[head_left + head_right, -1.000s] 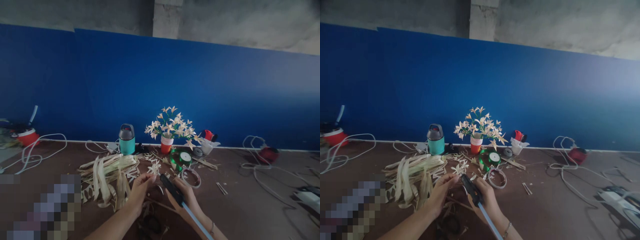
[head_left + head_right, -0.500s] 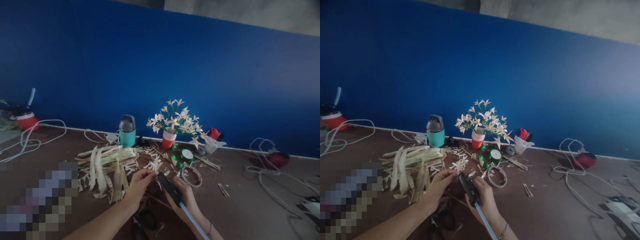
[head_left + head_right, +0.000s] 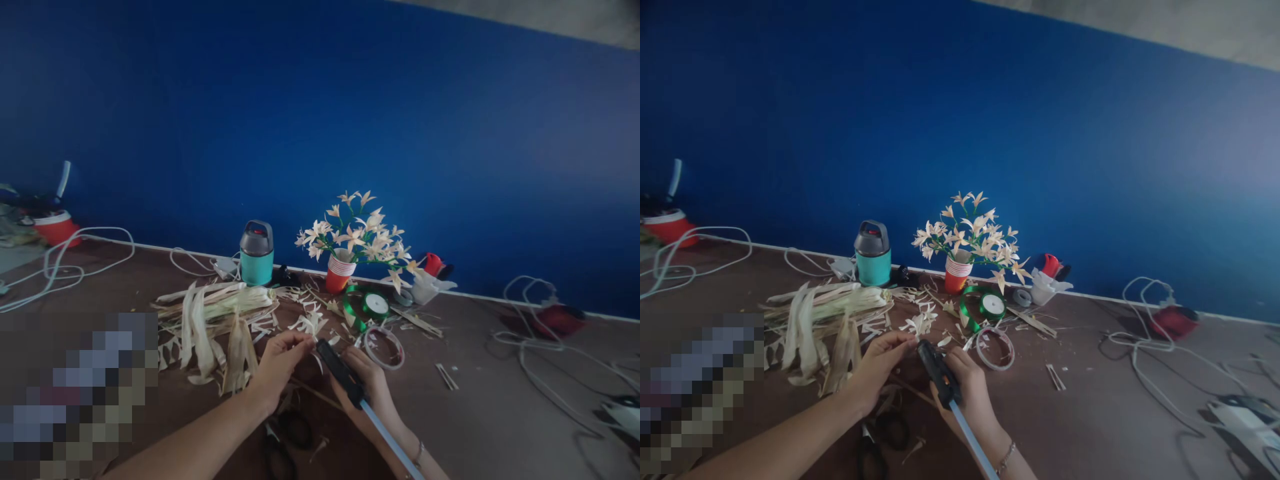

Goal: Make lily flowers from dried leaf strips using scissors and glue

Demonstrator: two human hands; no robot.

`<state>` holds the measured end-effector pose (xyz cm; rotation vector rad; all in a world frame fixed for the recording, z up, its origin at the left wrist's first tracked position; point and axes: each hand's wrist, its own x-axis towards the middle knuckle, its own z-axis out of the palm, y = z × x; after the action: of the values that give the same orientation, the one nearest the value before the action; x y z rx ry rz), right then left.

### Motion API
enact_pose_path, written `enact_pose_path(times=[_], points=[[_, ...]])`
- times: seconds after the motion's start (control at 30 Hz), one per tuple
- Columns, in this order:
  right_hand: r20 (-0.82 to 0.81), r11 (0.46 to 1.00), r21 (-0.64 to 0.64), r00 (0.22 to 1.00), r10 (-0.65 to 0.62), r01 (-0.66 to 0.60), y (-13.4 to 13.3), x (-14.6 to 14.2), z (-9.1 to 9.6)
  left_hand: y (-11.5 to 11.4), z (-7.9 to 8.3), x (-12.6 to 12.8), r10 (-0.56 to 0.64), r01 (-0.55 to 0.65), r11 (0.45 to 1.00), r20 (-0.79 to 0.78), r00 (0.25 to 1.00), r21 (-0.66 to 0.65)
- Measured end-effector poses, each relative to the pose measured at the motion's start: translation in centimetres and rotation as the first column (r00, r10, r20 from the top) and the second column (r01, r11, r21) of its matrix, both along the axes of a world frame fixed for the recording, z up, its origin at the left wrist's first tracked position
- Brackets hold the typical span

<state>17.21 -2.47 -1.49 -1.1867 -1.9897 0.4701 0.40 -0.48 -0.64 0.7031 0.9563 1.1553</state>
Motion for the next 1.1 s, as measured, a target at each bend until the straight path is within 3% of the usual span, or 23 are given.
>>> enact_pose_path(times=[1.1], points=[[0.002,1.0,0.024,1.0,-0.011,0.011,0.11,-0.16,0.18,0.03,-0.25,-0.02,-0.01,0.01,1.0,-0.004,1.0,-0.001]])
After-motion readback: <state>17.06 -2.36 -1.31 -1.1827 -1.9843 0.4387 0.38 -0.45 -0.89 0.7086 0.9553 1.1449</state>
